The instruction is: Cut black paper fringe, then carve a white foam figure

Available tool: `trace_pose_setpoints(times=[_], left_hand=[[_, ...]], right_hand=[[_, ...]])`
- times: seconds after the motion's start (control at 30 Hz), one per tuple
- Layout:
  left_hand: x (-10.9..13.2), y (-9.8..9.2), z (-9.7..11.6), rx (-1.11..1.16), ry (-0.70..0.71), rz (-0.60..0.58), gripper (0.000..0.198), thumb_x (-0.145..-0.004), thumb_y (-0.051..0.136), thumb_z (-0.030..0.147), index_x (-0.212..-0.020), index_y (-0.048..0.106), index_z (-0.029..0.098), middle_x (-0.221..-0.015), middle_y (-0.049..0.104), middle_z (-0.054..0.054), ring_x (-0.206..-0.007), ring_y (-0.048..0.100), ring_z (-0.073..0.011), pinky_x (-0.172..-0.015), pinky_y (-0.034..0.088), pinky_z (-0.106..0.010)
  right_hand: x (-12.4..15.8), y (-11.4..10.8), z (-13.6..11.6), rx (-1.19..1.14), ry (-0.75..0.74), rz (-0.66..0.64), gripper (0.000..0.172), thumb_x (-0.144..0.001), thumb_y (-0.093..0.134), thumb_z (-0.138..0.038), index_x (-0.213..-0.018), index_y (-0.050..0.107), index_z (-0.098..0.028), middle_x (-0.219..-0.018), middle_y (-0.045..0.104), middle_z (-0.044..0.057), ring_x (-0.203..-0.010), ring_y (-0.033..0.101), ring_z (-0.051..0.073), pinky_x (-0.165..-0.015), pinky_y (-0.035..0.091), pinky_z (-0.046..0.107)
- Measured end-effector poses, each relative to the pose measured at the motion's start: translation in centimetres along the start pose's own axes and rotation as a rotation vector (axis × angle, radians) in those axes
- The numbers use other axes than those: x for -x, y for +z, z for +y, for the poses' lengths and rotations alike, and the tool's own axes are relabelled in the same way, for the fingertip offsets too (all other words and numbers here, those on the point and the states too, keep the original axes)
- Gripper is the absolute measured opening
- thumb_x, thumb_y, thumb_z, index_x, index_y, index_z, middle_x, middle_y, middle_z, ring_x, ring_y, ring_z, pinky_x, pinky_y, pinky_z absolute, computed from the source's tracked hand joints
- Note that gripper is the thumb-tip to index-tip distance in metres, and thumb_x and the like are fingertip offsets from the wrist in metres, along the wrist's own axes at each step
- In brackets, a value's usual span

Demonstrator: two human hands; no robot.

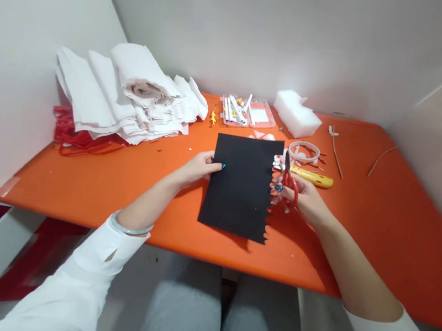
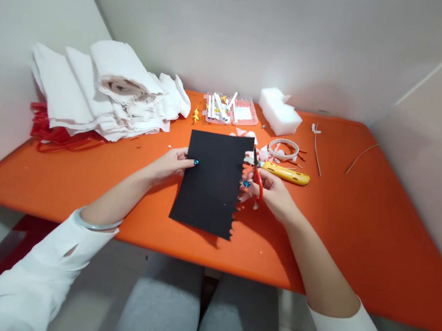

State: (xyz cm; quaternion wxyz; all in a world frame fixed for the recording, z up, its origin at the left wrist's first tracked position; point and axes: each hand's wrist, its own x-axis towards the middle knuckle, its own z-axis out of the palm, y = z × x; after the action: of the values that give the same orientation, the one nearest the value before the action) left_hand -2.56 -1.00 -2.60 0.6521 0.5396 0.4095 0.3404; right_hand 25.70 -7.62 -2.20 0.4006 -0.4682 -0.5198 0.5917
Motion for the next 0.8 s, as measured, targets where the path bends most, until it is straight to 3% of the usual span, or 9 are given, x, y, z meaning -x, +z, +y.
trace_pose_setpoints(times=[0.17,0.4,0.6,0.7,0.8], left_hand=[[0.4,0.2,0.2,0.008,0.041,-0.015,0.044,-0.068,0.078,0.036,-0.107,0.065,0.017,-0.110,0.070,-0.008,-0.096,0.067,-0.0218,-0.079,0.055,-0.029],[0.9,-0.3,0.6,-0.216,-0.066,-0.134,0.040,-0.067,0.077,0.043,-0.092,0.070,0.012,-0.089,0.073,-0.009,-0.075,0.069,-0.0225,-0.062,0.055,-0.030],[1.4,0.6,1.1,-0.135,-0.043,-0.074,0.051,-0.063,0.080,0.041,-0.104,0.068,0.015,-0.109,0.071,-0.010,-0.100,0.066,-0.0276,-0.086,0.055,-0.036],[1.3,0.9,1.0,-0.075,-0.037,-0.013,0.051,-0.066,0.078,0.044,-0.107,0.067,0.016,-0.111,0.070,-0.011,-0.098,0.067,-0.0272,-0.085,0.055,-0.037],[1.2,0.2,1.0,-0.112,-0.053,0.049,0.047,-0.067,0.077,0.046,-0.101,0.067,0.015,-0.101,0.072,-0.012,-0.088,0.069,-0.0259,-0.076,0.058,-0.036]], right_hand=[[0.3,0.1,-0.2,0.032,0.035,-0.070,0.029,-0.074,0.073,-0.036,-0.092,0.056,-0.021,-0.081,0.066,0.002,-0.063,0.068,0.016,-0.039,0.046,0.017],[0.0,-0.4,-0.4,-0.014,-0.094,0.147,0.024,-0.071,0.076,-0.028,-0.085,0.058,-0.020,-0.060,0.060,-0.003,-0.051,0.064,0.014,-0.033,0.040,0.016],[0.1,0.3,-0.3,0.069,-0.024,0.065,0.030,-0.070,0.077,-0.035,-0.087,0.057,-0.020,-0.067,0.061,-0.002,-0.052,0.065,0.015,-0.035,0.043,0.018],[0.2,0.7,-0.3,0.089,0.008,0.005,0.030,-0.071,0.076,-0.037,-0.086,0.056,-0.020,-0.073,0.063,-0.001,-0.055,0.065,0.014,-0.038,0.045,0.018],[0.2,0.1,-0.3,0.052,-0.005,0.028,0.030,-0.077,0.069,-0.043,-0.089,0.057,-0.019,-0.085,0.067,0.004,-0.051,0.061,0.011,-0.037,0.042,0.018]])
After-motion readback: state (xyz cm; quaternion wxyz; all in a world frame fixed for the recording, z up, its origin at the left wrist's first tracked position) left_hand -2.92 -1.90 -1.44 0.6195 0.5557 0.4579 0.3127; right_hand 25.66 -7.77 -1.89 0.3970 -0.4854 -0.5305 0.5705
